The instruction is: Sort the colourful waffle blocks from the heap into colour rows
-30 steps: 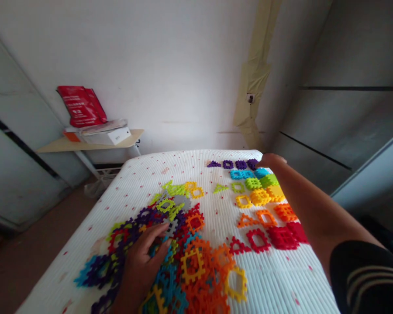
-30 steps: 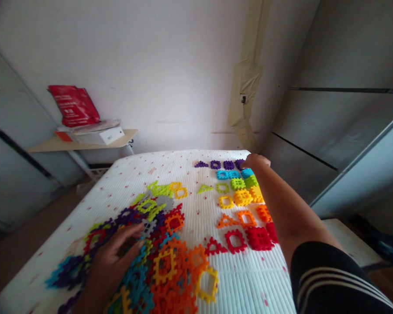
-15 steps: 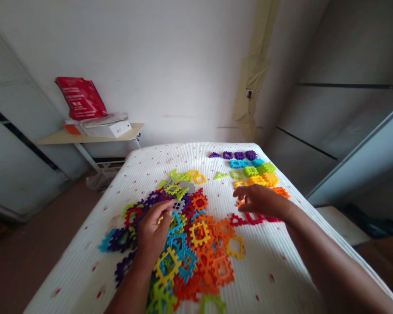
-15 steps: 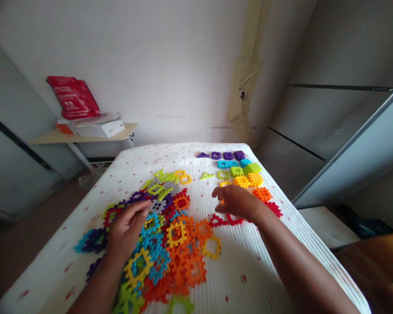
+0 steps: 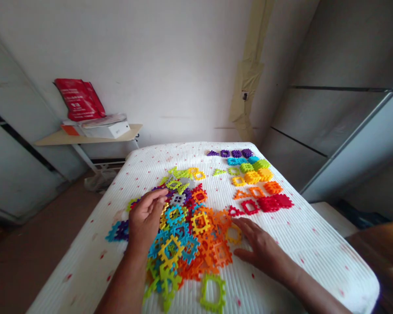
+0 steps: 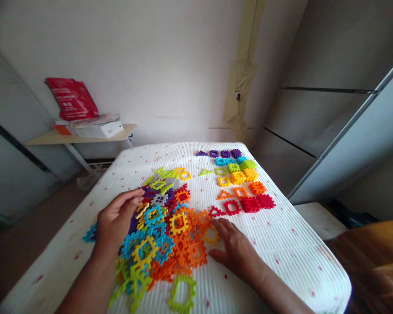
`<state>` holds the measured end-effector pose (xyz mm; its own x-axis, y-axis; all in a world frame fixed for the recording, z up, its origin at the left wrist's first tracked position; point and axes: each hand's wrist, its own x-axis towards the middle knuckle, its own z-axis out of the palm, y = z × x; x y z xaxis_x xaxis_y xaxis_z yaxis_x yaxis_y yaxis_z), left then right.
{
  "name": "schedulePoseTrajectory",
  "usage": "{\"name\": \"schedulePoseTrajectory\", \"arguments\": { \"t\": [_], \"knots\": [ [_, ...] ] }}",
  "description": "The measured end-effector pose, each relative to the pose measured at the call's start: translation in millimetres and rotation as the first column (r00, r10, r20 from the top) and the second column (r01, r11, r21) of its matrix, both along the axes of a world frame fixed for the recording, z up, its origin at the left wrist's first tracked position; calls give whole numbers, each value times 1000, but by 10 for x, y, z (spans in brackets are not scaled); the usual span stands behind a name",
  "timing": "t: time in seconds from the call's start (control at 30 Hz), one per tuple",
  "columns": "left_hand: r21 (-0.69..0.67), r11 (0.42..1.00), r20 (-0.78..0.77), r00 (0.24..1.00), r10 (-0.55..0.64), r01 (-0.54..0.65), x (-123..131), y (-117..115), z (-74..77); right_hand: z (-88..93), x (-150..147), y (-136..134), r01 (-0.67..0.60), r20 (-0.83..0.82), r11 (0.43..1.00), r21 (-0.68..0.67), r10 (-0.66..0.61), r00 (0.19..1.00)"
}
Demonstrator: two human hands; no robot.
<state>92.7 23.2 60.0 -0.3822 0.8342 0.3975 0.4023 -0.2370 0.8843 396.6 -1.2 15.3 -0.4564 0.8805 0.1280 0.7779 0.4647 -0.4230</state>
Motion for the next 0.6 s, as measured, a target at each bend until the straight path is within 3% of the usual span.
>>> {"name": "schedulePoseTrajectory", "arguments": {
  "t": [0.13,0.33,0.43,0.53,0.6],
  "knots": [
    [21,997,-194,978,-72,78,-25,-118,158,-96,-158,-36,-34,-2,998,55,34,999],
    [77,985,-536,839,-92,157,-74,-260,176,-110,-334,41,-44,24,996,84,42,999],
    [88,959,-711,691,-130,270,-18,-479,89,-124,-385,82,-50,38,995,87,46,998],
    [72,889,-847,498,-186,453,118,-746,-114,-133,-420,108,-68,45,993,101,64,997],
    [163,827,-865,481,-142,538,225,-879,-290,-142,-434,114,-69,28,991,117,67,997]
  ]
}}
